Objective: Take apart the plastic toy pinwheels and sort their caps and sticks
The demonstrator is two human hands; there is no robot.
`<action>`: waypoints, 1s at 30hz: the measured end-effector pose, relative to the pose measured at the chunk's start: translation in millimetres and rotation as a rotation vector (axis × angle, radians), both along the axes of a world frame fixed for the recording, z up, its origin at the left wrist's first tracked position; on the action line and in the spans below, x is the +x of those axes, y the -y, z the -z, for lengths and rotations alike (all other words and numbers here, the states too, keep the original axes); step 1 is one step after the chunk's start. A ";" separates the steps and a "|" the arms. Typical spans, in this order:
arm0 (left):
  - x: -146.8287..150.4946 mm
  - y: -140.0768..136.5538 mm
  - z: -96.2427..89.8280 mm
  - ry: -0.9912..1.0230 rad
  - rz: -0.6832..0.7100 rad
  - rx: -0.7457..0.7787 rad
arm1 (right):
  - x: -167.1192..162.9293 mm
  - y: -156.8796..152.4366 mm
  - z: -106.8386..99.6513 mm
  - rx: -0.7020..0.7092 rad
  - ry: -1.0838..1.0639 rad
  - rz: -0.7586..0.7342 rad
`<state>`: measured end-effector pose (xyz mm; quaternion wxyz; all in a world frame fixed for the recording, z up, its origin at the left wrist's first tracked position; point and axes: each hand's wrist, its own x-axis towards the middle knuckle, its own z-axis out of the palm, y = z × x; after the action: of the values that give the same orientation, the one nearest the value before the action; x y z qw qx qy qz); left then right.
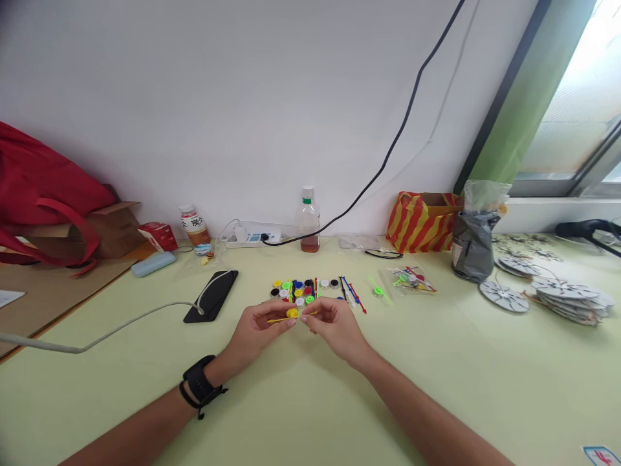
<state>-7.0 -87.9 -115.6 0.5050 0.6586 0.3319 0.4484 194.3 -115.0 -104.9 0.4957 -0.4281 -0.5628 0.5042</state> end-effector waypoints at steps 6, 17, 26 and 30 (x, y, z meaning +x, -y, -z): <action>-2.5 1.1 -3.2 -0.050 0.008 0.153 | 5.1 -2.1 1.0 0.037 0.080 -0.025; -5.2 -0.4 -3.3 -0.175 0.031 0.235 | 8.0 -1.8 1.2 0.050 0.047 -0.056; -0.9 5.6 -11.0 -0.031 0.181 0.042 | 10.9 -7.2 8.5 0.081 -0.025 -0.107; -2.1 1.8 -6.5 -0.035 0.132 -0.056 | 14.1 -6.6 6.7 0.212 0.087 0.032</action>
<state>-9.1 -89.8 -109.1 0.5461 0.6722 0.3088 0.3931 208.4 -108.5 -111.6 0.5215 -0.4036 -0.6271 0.4147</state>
